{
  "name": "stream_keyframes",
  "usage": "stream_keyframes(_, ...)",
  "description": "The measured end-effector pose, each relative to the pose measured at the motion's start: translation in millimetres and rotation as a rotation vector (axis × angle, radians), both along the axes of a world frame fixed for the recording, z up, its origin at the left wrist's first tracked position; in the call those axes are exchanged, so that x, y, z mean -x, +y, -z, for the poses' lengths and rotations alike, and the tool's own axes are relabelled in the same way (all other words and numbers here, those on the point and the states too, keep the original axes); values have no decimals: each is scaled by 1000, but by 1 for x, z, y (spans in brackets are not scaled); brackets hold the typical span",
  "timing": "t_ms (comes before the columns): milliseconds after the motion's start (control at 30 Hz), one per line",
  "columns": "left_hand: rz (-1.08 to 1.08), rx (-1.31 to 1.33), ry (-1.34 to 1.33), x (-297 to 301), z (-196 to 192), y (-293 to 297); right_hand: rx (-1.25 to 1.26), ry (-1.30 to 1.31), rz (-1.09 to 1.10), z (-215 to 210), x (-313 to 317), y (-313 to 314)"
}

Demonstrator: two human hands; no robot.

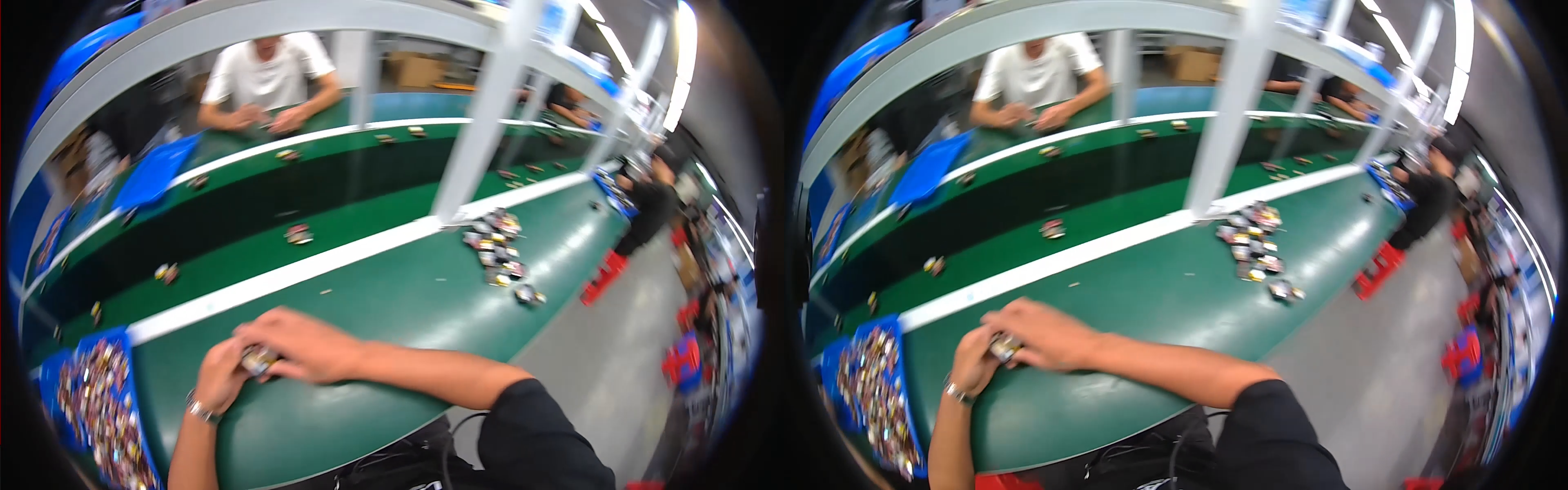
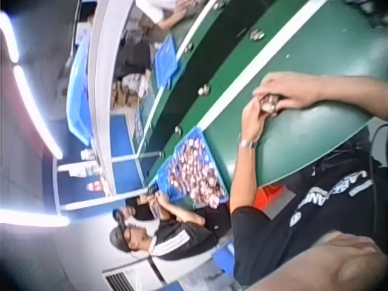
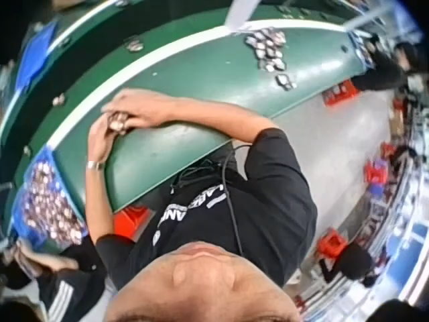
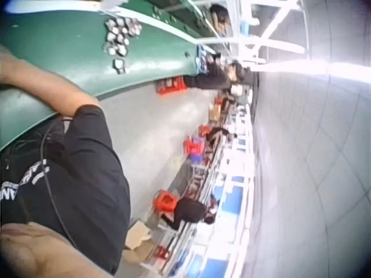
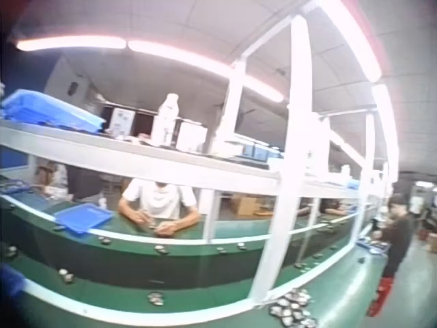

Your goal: Assembling small electronic components on a production line.

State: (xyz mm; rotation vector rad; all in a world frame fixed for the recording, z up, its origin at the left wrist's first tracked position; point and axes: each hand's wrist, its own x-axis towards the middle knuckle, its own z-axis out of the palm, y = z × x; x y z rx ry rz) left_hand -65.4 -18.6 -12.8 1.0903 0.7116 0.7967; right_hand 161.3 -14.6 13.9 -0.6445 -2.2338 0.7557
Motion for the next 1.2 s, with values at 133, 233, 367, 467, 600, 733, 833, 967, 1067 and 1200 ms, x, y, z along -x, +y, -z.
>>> stream_keyframes(133, -43, -33, 43, -5, -2, -2, -1, 33, 4, 11, -5, 2)
stream_keyframes(233, -119, -43, 53, -9, 2, -1, -197, 84, 4, 13, -4, 3)
stream_keyframes(367, -270, -63, 43, -24, -10, -9, -278, 181, 65, 24, -2, 1)
stream_keyframes(467, -261, -59, 6, -20, -1, -8, -296, 199, 115, 31, -2, 0)
stream_keyframes(600, -287, -87, 44, -17, 4, -7, -267, 166, 218, 31, 4, -1)
stream_keyframes(733, -335, -139, 115, -7, 5, -11, -214, 193, 301, 26, 24, 0)
stream_keyframes(833, -344, -124, 96, -12, 3, -9, -320, 162, 356, 29, 22, 5)
stream_keyframes(967, -206, -90, 17, -41, 4, 2, -306, 42, 426, 26, -10, 0)
stream_keyframes(1067, -292, -103, 73, -15, 7, -4, -464, 118, 405, 33, 15, 9)
stream_keyframes(1200, -302, -132, 89, -3, 13, -9, -550, 194, 346, 42, 29, 9)
